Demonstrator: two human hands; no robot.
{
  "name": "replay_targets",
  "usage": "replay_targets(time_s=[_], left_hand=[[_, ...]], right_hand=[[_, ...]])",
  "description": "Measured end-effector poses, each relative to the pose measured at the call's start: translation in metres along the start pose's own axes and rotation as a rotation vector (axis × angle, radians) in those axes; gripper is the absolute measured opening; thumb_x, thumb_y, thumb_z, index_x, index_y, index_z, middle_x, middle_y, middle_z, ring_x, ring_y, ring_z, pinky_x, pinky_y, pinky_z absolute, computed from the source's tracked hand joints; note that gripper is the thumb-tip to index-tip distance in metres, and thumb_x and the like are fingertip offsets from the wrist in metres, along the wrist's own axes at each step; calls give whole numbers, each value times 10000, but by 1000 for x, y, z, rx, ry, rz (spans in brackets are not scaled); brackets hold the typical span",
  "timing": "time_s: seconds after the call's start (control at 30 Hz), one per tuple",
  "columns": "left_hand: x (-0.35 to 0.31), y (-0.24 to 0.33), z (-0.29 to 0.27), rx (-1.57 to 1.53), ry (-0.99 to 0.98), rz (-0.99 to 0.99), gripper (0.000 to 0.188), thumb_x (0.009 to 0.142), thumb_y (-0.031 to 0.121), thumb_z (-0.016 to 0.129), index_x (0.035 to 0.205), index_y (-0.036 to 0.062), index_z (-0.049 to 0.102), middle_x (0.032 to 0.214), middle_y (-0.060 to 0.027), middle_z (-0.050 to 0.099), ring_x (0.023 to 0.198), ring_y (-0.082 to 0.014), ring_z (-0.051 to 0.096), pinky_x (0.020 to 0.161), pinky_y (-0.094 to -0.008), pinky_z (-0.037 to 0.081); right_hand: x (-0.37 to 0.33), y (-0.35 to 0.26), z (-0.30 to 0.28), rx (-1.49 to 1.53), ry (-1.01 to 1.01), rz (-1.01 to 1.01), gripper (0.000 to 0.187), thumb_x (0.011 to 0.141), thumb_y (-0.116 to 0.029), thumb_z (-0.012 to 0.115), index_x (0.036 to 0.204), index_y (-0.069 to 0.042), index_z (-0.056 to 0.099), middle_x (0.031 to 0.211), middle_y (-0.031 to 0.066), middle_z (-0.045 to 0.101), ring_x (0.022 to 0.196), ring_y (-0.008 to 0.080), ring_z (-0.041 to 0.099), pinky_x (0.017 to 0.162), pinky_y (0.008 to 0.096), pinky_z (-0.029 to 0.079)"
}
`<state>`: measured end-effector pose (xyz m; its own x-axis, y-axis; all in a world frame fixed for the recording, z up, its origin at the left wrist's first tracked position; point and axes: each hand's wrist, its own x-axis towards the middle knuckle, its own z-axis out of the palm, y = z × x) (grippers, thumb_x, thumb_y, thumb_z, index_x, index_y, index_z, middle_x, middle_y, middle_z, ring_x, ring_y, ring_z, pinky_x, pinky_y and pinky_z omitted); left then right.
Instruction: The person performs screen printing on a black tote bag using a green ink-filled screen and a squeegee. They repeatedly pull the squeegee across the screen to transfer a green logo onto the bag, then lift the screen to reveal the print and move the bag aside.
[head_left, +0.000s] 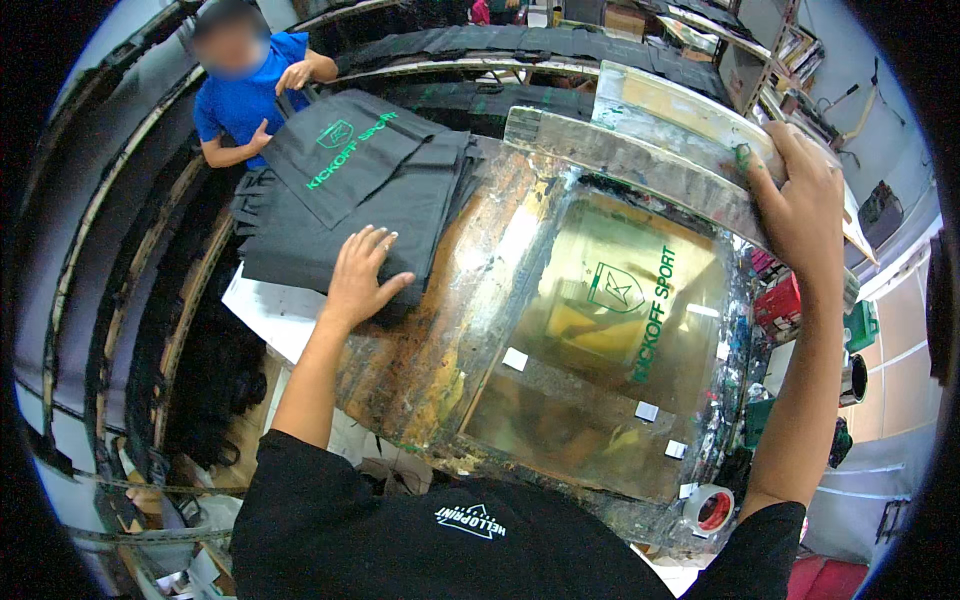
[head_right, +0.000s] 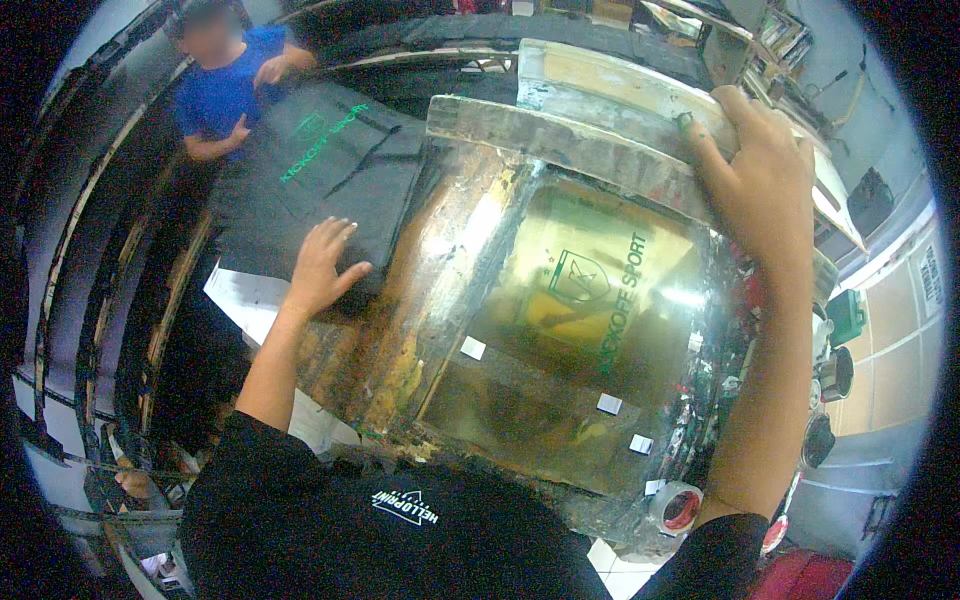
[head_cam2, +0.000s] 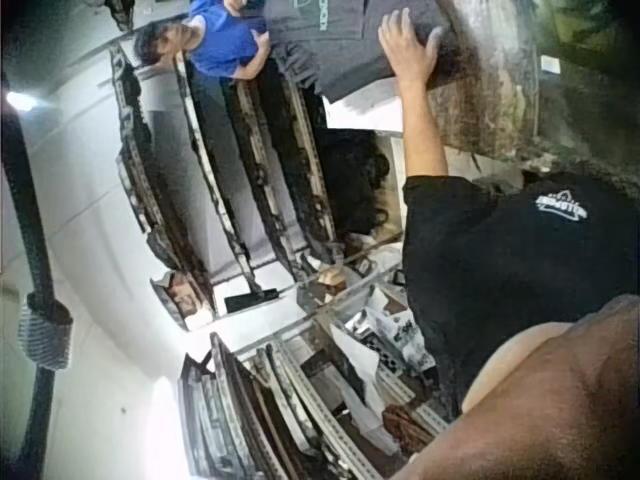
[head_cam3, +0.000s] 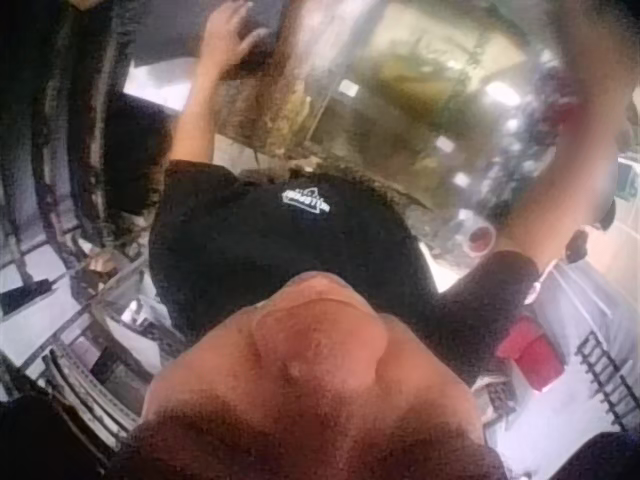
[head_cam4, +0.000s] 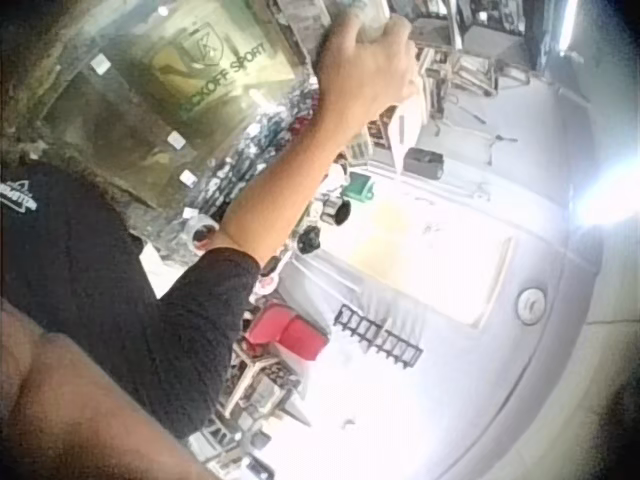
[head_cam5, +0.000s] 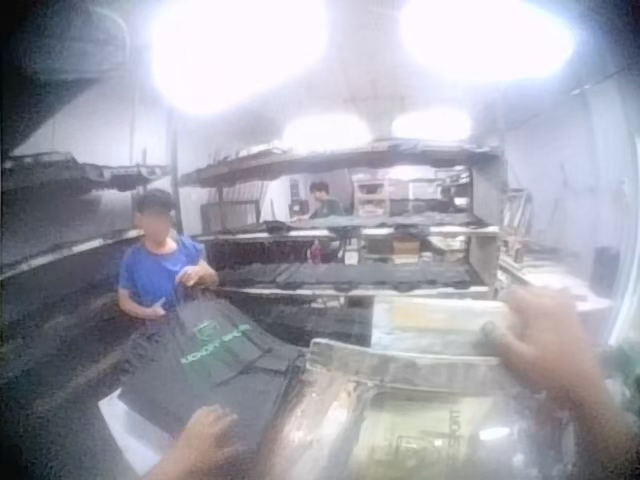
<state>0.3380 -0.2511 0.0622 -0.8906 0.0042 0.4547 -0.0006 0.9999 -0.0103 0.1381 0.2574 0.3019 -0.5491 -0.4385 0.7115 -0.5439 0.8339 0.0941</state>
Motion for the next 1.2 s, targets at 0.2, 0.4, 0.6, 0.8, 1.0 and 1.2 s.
replay_targets(time_s=[0.2, 0.4, 0.6, 0.8, 1.0, 1.2], left_hand=[[-27, -8, 51, 206, -227, -228, 854, 1036, 687, 491, 1658, 108, 399, 1724, -177, 349, 1608, -376, 272, 1313, -581, 124], [-19, -8, 49, 128, -250, -239, 630, 1108, 525, 460, 1596, 131, 513, 1680, -143, 446, 1564, -348, 381, 1293, -560, 223], [-18, -42, 39, -53, -259, -349, 579, 1164, 460, 328, 1529, 93, 587, 1610, -152, 534, 1510, -350, 470, 1255, -553, 307], [72, 97, -25, -130, -650, -140, 541, 1169, 413, 327, 1462, 66, 621, 1471, -219, 623, 1308, -428, 626, 1130, -572, 452], [52, 259, 82, -417, -842, 120, 647, 1146, 541, 322, 1667, 164, 393, 1752, -183, 279, 1599, -494, 232, 1257, -725, 126], [45, 341, 147, -345, -428, 476, 630, 1115, 503, 429, 1664, 195, 411, 1773, -154, 244, 1632, -460, 161, 1247, -761, 41]], right_hand=[[-5, -6, -4, 10, -5, 36, 466, 970, -444, 634, 1260, -83, 690, 1158, 195, 731, 1117, 395, 661, 979, 529, 430], [-12, -7, -4, 8, 29, 22, 436, 961, -436, 648, 1219, -88, 695, 1071, 169, 725, 1094, 381, 664, 947, 530, 430], [-16, -18, -5, 22, 20, 31, 450, 952, -455, 660, 1193, -78, 701, 1042, 153, 719, 1100, 350, 670, 945, 540, 435], [-21, -7, 3, -22, 92, 4, 500, 961, -508, 628, 1198, -77, 714, 1022, 134, 724, 1072, 339, 673, 971, 558, 437], [-19, -6, 3, -34, 85, -6, 532, 958, -563, 598, 1141, -81, 729, 977, 174, 728, 1005, 372, 703, 911, 590, 463], [-13, -12, -9, 59, -101, 56, 471, 1012, -486, 502, 990, -41, 657, 914, 150, 671, 928, 274, 627, 944, 517, 447]])
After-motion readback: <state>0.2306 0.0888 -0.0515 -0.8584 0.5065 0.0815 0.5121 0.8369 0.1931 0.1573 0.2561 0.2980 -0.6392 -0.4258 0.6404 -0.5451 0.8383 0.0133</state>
